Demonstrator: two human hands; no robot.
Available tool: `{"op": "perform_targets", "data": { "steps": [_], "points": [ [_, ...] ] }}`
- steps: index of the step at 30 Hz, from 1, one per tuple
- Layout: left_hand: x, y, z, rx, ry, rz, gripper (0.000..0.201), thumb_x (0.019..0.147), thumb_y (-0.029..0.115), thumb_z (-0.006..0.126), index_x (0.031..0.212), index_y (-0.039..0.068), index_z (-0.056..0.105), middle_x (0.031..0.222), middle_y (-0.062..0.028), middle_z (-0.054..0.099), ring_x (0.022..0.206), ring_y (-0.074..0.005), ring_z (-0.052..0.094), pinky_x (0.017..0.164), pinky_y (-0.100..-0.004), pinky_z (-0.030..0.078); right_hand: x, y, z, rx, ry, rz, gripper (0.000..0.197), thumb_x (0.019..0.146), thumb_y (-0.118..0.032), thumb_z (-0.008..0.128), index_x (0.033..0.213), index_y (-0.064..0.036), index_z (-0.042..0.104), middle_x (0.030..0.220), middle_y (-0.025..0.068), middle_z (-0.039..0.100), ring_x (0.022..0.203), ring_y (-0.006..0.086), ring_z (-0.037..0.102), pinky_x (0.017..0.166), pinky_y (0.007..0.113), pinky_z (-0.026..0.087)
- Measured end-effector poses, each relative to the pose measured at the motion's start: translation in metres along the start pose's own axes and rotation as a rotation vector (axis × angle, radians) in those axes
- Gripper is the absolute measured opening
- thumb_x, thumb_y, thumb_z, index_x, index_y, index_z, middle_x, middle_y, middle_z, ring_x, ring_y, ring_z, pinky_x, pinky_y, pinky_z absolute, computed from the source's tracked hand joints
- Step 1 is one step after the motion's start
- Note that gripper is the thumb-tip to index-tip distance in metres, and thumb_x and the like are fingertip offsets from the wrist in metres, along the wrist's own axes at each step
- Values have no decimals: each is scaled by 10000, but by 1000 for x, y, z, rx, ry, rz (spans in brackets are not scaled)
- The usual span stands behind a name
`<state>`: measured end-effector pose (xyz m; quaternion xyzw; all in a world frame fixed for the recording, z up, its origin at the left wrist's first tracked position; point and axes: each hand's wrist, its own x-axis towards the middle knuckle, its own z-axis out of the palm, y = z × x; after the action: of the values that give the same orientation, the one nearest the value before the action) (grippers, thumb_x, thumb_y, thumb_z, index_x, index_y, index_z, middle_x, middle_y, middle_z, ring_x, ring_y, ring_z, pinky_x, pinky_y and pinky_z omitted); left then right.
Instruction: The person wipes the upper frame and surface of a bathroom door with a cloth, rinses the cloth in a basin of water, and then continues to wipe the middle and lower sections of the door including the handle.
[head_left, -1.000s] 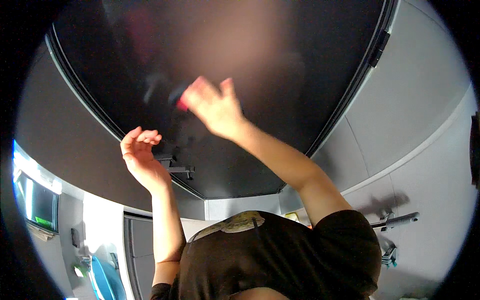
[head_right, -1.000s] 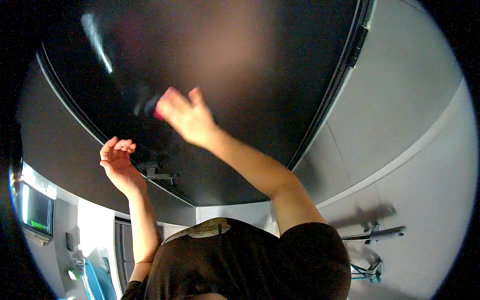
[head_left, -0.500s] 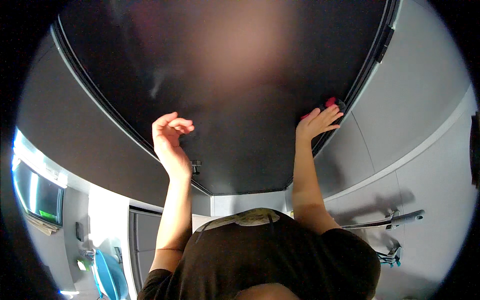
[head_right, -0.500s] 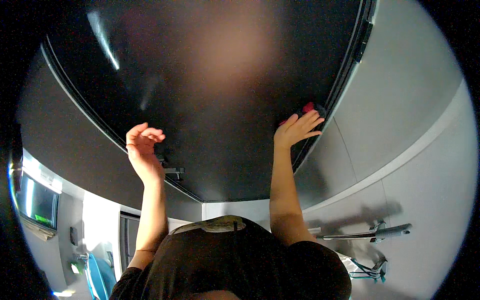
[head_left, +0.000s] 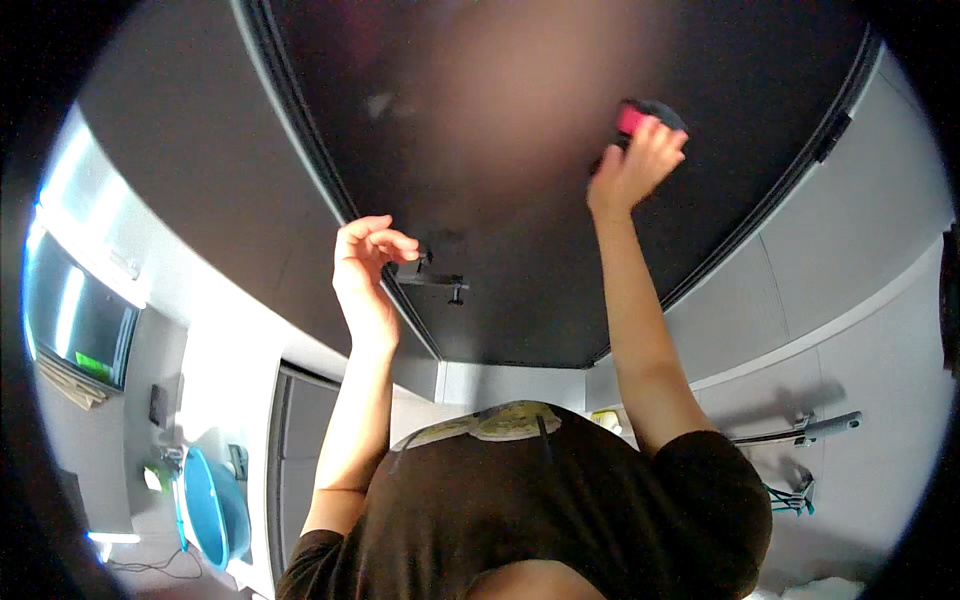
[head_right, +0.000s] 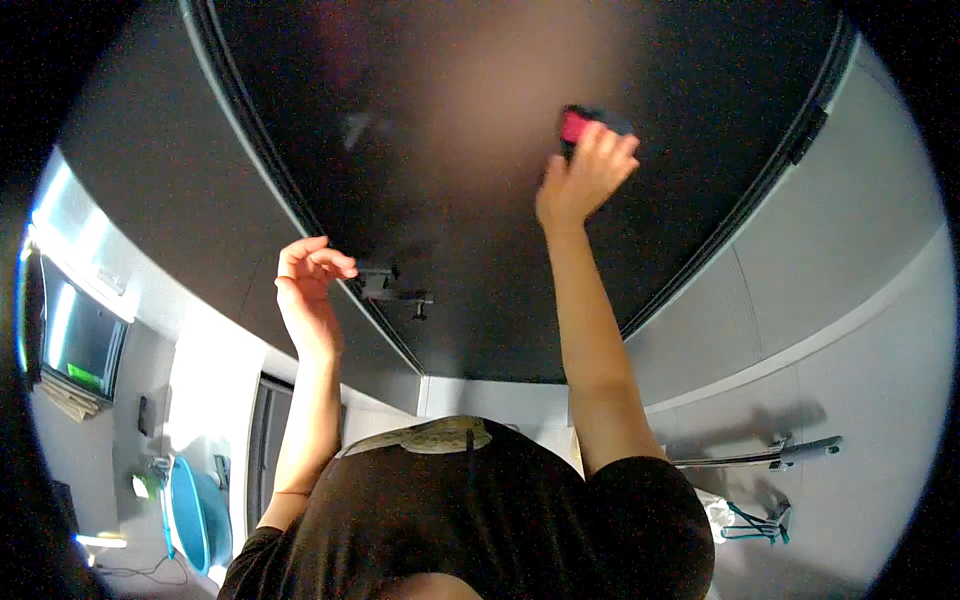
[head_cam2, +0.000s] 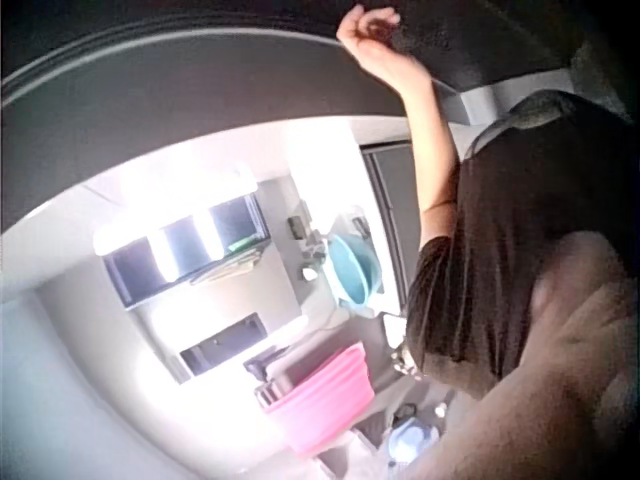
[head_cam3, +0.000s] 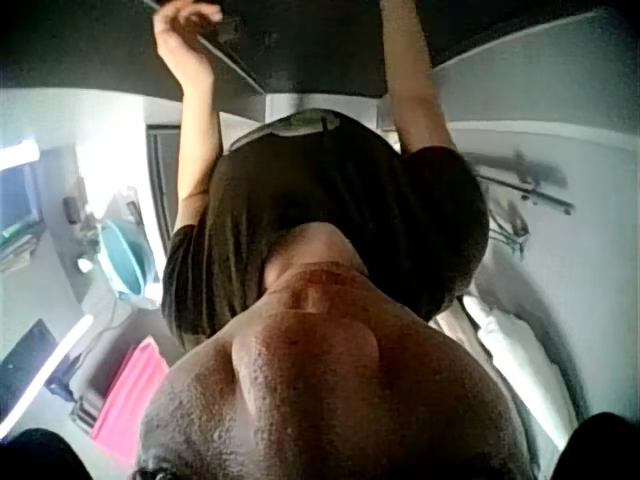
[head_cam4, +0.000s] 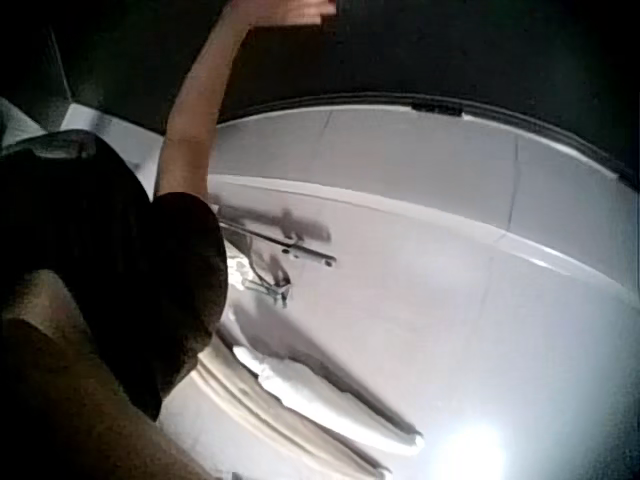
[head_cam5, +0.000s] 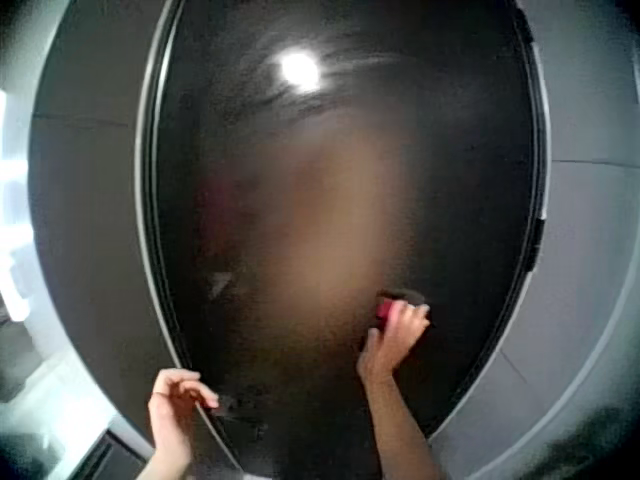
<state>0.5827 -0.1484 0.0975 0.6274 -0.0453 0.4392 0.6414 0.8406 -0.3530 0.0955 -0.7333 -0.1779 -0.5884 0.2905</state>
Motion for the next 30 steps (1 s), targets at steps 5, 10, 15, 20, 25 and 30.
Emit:
{"op": "perform_targets", "data": {
  "steps": [5,10,15,20,25,30],
  "points": [
    [-17,11,-44,71,18,41,694,902,665,312,1079,23,509,811,-94,616,739,-163,578,744,-311,449,-20,-119,15,111,-597,-472,484,698,-138,629,1173,-81,556,1197,73,545,1242,282,397,984,516,306],
    [-29,18,-74,52,39,8,723,890,686,309,1086,18,506,820,-94,620,753,-161,580,749,-305,448,-106,-161,67,428,-626,-950,382,828,-113,499,1191,-38,591,1325,55,518,1328,201,365,1113,456,242],
    [-34,19,-80,63,-10,-29,723,888,694,303,1104,37,515,850,-97,614,782,-173,573,762,-312,441,-146,-171,72,304,-680,-981,371,893,-155,488,1240,-44,557,1366,23,475,1356,171,304,1130,438,212],
    [-31,8,-76,47,-63,-6,715,886,690,320,1105,38,518,842,-86,613,768,-166,573,748,-307,430,-114,-123,38,205,-767,-815,426,905,-125,456,1330,-107,443,1410,8,421,1375,170,264,1095,533,231],
    [-24,-2,-52,40,-124,-16,709,888,685,328,1094,35,521,844,-86,610,771,-165,573,743,-303,427,-56,-31,-25,-564,-915,-302,378,915,-298,503,1281,-207,473,1361,8,447,1361,231,274,1008,656,204],
    [-17,-14,-19,13,-206,-19,727,885,686,334,1067,7,521,830,-89,603,753,-158,579,725,-292,453,-81,113,-66,-779,-465,70,614,841,-386,599,1309,-22,440,1389,106,395,1379,310,227,1055,659,116]
  ]
}}
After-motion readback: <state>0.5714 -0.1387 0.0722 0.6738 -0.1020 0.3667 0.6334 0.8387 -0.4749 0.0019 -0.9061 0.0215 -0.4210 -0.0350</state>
